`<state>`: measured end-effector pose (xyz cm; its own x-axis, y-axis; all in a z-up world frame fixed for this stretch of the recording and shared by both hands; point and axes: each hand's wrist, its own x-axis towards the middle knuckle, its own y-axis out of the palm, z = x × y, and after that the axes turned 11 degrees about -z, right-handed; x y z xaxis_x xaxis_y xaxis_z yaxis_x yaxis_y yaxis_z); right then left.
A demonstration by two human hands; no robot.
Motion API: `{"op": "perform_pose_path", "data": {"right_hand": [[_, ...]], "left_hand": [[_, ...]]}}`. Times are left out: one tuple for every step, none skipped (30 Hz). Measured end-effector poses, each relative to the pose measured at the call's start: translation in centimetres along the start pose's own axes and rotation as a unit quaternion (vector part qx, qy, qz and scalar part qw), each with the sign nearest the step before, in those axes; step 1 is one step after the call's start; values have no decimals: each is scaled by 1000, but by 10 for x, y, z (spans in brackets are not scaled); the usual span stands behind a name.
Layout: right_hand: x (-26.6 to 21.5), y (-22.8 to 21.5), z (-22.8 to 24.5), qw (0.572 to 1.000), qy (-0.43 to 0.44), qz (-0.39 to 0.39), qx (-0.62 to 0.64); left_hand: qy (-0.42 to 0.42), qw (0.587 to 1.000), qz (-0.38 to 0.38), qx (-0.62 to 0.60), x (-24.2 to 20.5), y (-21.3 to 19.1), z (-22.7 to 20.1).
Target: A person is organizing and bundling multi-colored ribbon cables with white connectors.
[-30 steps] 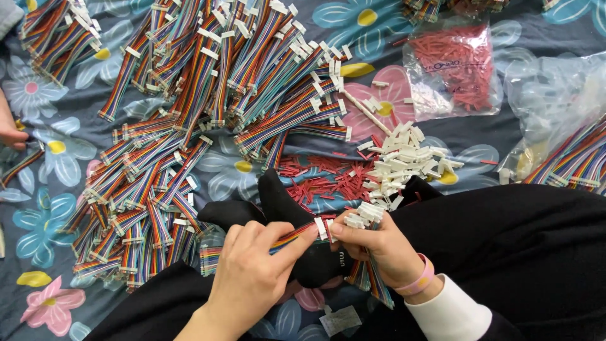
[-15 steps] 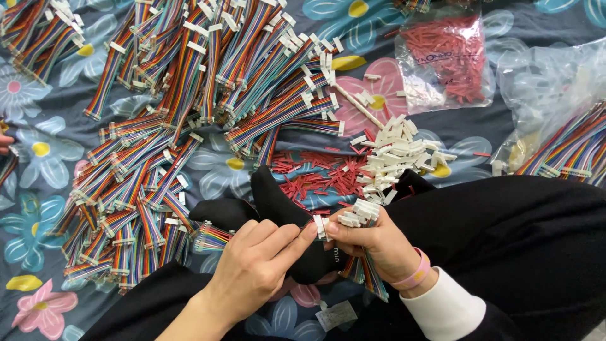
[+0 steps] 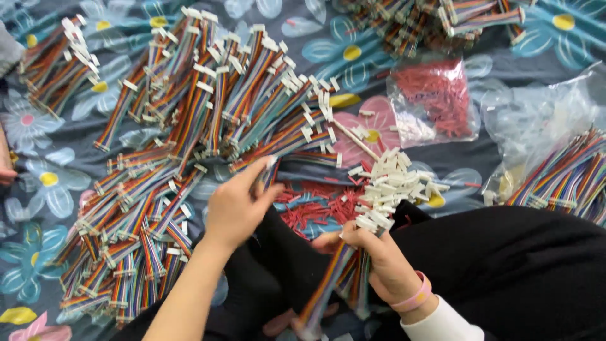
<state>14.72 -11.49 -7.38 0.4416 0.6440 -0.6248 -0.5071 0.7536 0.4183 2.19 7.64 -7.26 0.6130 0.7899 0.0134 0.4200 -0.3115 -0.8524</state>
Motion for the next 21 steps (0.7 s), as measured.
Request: {"op": "perform_pose_path", "data": {"right_hand": [[0,2,2,1000,-4,3,-1],[-1,4,4,996,76,-22,29],[-2,6,5,985,157,-46,60],[1,2,1,985,155,-45,59],[3,-2,-3,989,126,-33,74],[5,-7,-6,991,97,-20,89],[8,-7,-4,991,96,-21,91],[11,-7,-3,993,67,-72,70],[11,-8,-3,990,43,-123,47],[11,-6,1,990,47,-125,48],[11,-4,6,991,37,-122,46],[11,-1,10,991,28,-120,44],[11,-1,9,991,27,-122,45],[11,0,7,991,47,-123,17],[11,1,6,990,67,-123,-11],[10,0,3,990,68,-125,-10],[10,-1,-1,990,58,-127,-28],[9,-2,-5,989,48,-129,-47],[8,-3,-6,989,48,-131,-47],[7,-5,-8,983,31,-106,-146],[6,-6,-8,967,13,-80,-243]], "left_hand": [[1,1000,-4,-1,13,15,7],[61,997,-23,52,27,30,13],[119,987,-40,105,39,45,20],[119,986,-42,105,47,50,24],[135,981,-22,137,53,56,28],[150,974,-2,168,60,62,32],[152,974,-1,168,63,54,32],[128,980,-6,150,66,47,33],[102,986,-8,133,65,40,34],[100,986,-4,133,57,30,28],[169,977,-46,125,50,20,23],[237,961,-87,115,42,9,17],[238,961,-86,113,23,5,1],[354,925,-53,123,3,0,-15],[464,876,-20,132,-17,-6,-31],[464,876,-18,130,-28,1,-27],[433,894,59,101,-40,8,-23],[398,904,136,71,-51,15,-18],[399,904,137,70,-38,17,-16],[269,951,144,-49,-25,20,-14],[130,966,148,-165,-12,22,-12]]}}
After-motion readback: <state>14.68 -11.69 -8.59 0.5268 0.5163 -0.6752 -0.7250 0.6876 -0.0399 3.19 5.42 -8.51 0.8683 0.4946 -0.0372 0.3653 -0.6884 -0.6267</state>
